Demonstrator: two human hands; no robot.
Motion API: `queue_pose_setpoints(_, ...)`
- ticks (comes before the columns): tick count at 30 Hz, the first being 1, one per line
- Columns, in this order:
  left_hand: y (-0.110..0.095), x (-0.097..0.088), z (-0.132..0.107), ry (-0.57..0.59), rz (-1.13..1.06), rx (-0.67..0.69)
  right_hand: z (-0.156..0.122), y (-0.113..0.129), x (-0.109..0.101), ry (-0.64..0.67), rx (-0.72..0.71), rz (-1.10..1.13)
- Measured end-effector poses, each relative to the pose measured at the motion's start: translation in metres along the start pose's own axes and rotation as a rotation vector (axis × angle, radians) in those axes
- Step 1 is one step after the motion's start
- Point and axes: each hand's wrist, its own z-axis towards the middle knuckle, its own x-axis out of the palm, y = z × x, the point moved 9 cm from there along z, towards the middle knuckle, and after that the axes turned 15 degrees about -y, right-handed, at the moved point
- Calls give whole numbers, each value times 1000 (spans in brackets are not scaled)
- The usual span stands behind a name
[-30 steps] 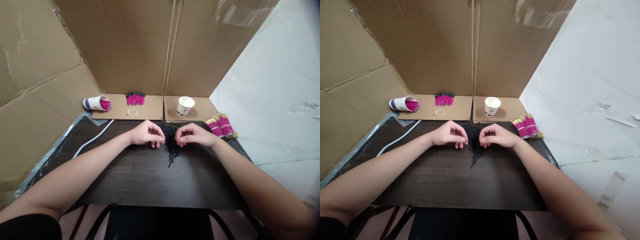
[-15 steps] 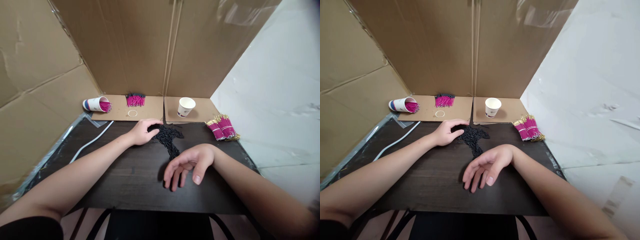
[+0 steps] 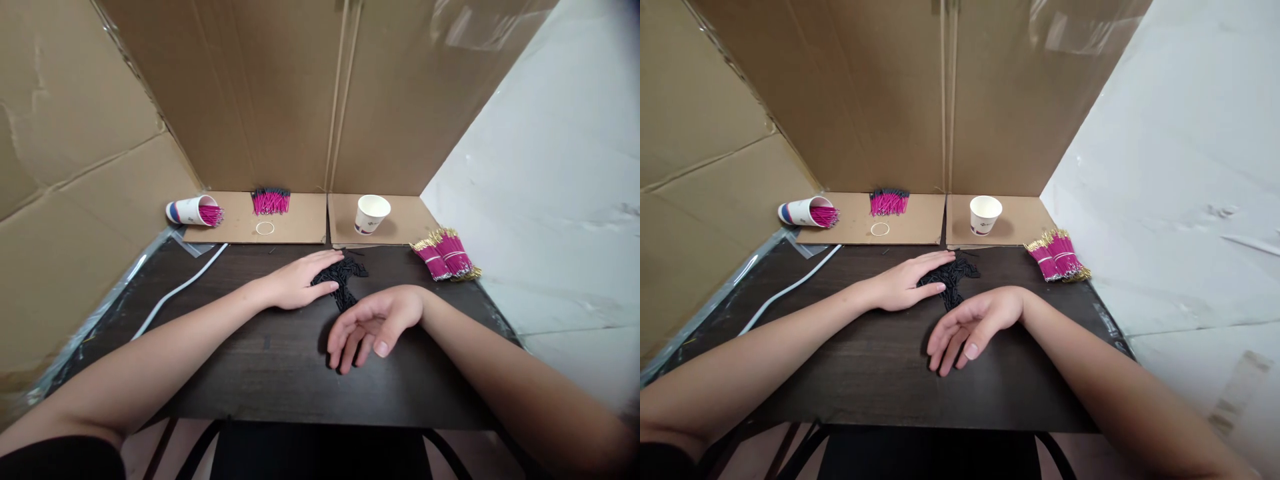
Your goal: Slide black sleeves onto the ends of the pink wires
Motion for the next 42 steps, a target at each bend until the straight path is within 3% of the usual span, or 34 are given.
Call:
queue_pose_setpoints(3,-12,-1,-3,-47,-49,56,-3,6,-11,-85,-50,-15)
queue_pose_setpoints(6,-14,-26,-3,-291,37,84,-8,15,-23,-179,-118,-35)
queue_pose_setpoints(9,3,-60,-5,-544,258,-28,-12,24,-34,-250,-186,-73)
queue_pose_setpoints(12,23,-77,-7,-605,506,-187,-15,28,-40,-287,-225,-105)
queue_pose_setpoints(15,25,-78,-7,-600,693,-221,-19,30,-47,-318,-239,-127)
queue_pose_setpoints(21,8,-57,-8,-474,883,-224,-26,37,-54,-372,-260,-165)
queue_pose_setpoints(25,8,-47,-13,-429,831,-284,-17,41,-22,-295,-281,-138)
queue_pose_setpoints(28,9,-41,-15,-399,787,-328,1,27,17,-110,-179,-68)
queue_pose_setpoints(31,8,-35,-14,-341,754,-335,14,13,30,-62,-120,-54)
queue_pose_setpoints(38,-7,-13,-7,-251,353,-68,6,17,-8,-215,-193,-40)
queue_pose_setpoints(42,-10,-8,-6,-193,155,10,-5,24,-29,-265,-248,-54)
